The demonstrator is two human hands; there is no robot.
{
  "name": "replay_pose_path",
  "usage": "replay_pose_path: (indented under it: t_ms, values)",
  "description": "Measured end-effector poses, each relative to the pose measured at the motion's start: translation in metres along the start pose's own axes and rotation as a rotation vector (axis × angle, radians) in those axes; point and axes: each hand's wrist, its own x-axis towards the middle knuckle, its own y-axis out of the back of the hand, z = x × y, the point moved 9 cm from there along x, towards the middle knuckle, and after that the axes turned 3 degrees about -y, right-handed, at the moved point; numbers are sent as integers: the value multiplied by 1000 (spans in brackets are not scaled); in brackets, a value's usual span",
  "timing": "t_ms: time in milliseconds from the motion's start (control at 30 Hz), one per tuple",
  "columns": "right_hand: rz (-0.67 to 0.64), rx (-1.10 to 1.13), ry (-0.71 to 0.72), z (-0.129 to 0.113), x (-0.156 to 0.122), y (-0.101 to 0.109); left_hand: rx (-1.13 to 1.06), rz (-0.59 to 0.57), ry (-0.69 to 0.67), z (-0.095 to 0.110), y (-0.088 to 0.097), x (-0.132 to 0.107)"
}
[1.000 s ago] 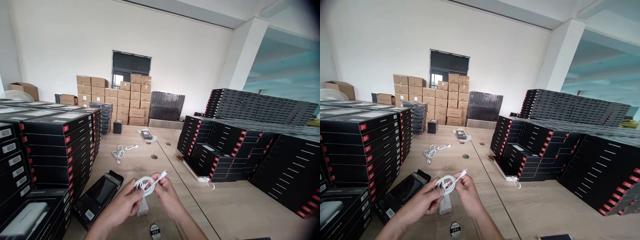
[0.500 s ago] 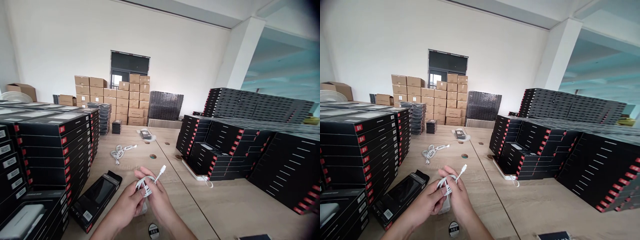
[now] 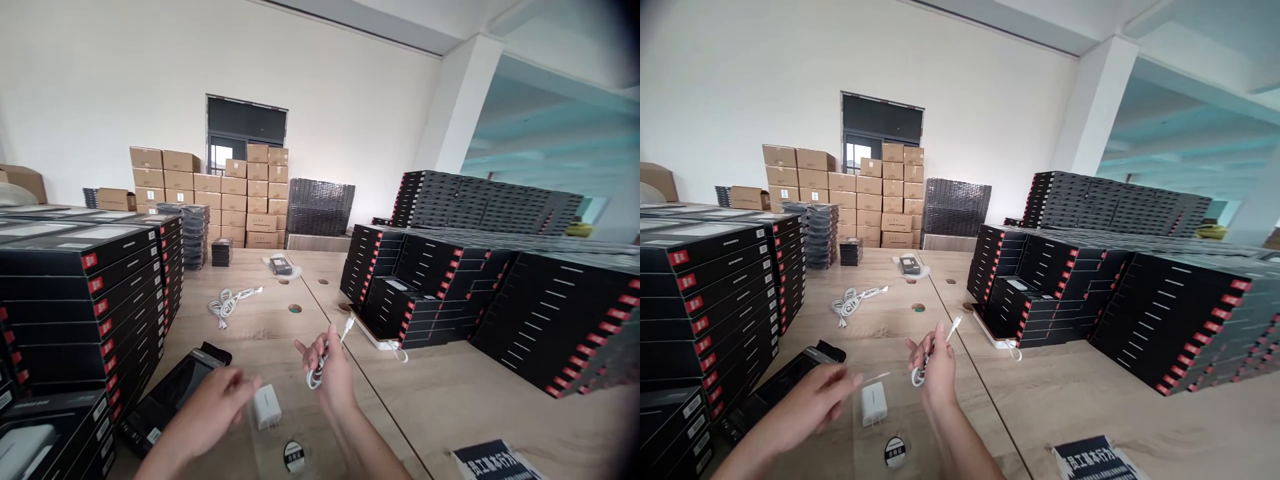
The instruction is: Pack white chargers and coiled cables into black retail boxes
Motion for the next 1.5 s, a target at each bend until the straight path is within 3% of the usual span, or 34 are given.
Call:
replay_pose_path:
  t_ms: [67,167,233,433,633,700,800,867,933,1167,1333,1400,1500]
  values:
    - [16,5,0,-1,6,9,119,-49,58,-12,2,-4]
    - [27,29,-2,0,11,15,200,-149,6,-15,-17,-5]
    - [14,40,-42,4,14,16,237,-150,1,-17,-29,-1]
    - [76,30,-207,22,17,23,267,79,15,-25,-30,13]
    - [58,-148,-105,19,16,18,187,235,-54,-23,-24,25]
    - [61,-208,-68,16,16,18,21,321,-69,-25,-22,29]
    - [110,-354,18,3,12,19,-515,496,-48,-39,-20,30]
    - [128,-462,82,-7,8,16,-854,530,9,-47,-27,31]
    - [103,-520,125,-12,4,10,-1050,501,47,-46,-35,31]
    - [-46,-605,216,10,0,-9,-1330,332,22,-20,-48,24]
    - [-157,-824,339,16,-9,-21,-1296,347,-24,-20,-41,25]
    - [-238,-861,291,23,-10,-24,-1216,385,-24,-26,-33,26]
    - [-444,-676,22,45,-6,-26,-1164,424,-19,-31,-19,28]
